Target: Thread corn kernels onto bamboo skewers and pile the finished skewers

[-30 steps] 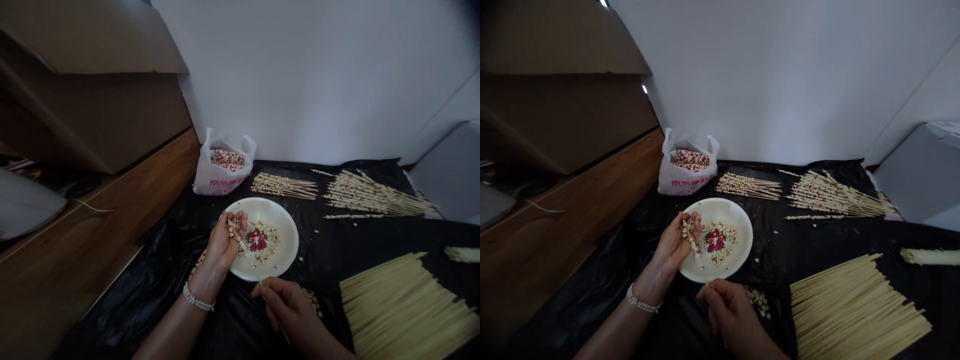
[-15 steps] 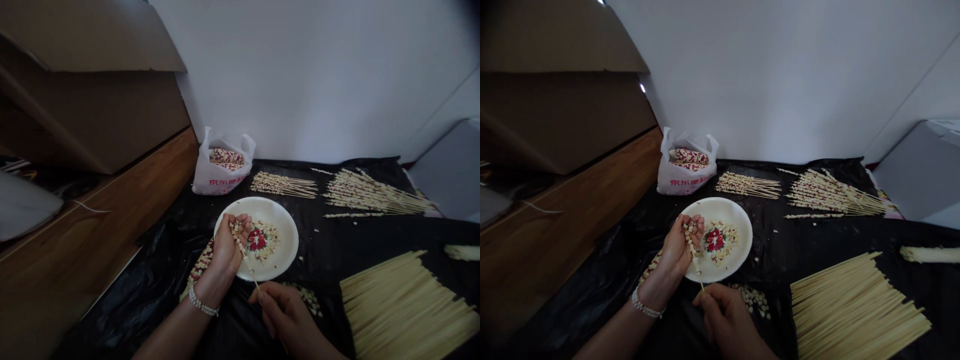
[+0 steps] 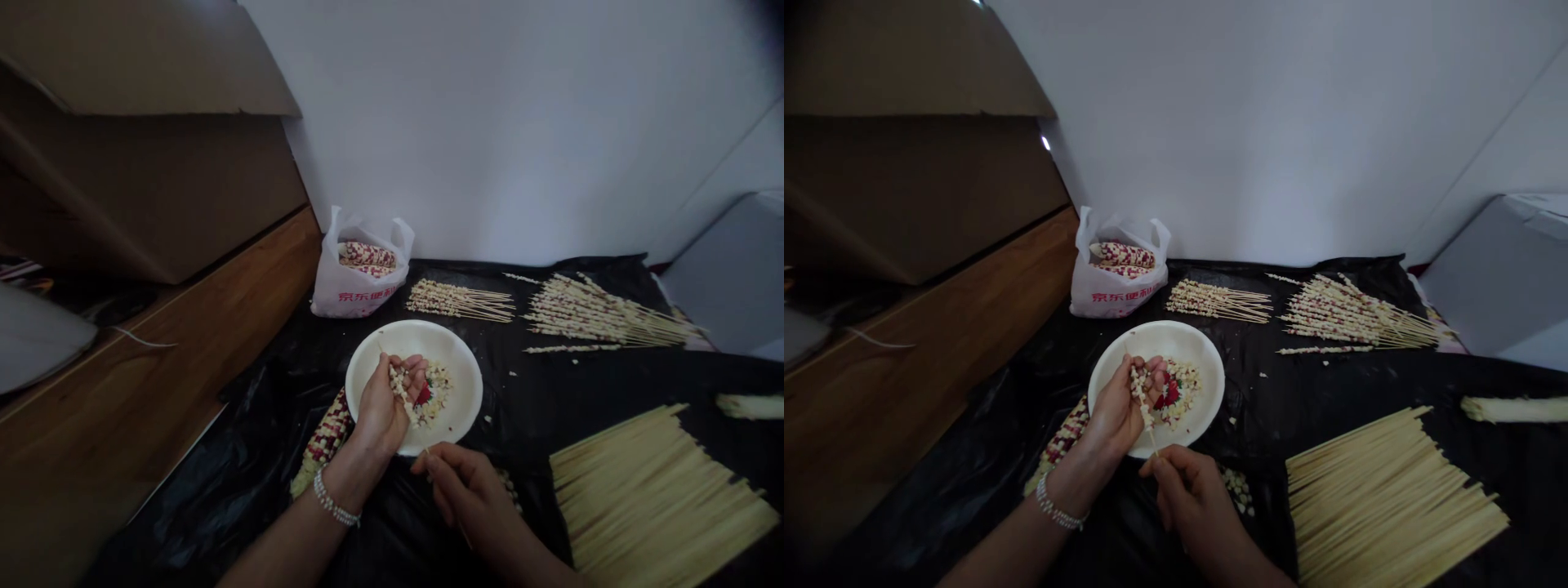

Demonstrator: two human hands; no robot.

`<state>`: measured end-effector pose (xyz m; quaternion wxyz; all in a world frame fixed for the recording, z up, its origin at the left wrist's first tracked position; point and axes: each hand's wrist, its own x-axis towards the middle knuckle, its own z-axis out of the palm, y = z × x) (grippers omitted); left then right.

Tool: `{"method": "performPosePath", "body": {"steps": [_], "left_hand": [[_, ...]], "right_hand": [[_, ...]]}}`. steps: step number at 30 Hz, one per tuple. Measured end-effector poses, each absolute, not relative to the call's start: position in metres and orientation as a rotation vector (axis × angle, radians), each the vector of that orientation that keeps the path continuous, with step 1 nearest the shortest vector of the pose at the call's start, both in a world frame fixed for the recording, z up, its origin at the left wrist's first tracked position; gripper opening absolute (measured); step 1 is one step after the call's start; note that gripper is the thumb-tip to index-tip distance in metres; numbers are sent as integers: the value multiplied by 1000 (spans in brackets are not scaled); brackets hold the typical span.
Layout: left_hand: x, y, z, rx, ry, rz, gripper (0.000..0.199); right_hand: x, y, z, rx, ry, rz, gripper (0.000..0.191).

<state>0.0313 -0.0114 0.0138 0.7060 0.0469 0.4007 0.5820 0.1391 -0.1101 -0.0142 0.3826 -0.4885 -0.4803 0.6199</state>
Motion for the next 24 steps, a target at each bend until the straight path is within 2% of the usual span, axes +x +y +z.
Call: {"method": "performPosePath", "body": {"steps": [6,14,16,20,24], "left_hand": [[10,1,18,-72,760,989,36],[-1,6,13,-58,900,996,26],[3,3,16,-34,888,972,31],[7,-2,19,47,852,991,53],[8,-3,21,173,838,1055,45]], "right_hand": [[153,-102,-14,-1206,-1090,1614,41],[160,-101,-15,-1090,-1023,1711,33],[161,-101,-15,-1072,-1013,1728,26],[162,-101,-16,-1023,-976,1769,18],[163,-102,-17,-981,-946,1784,18]]}}
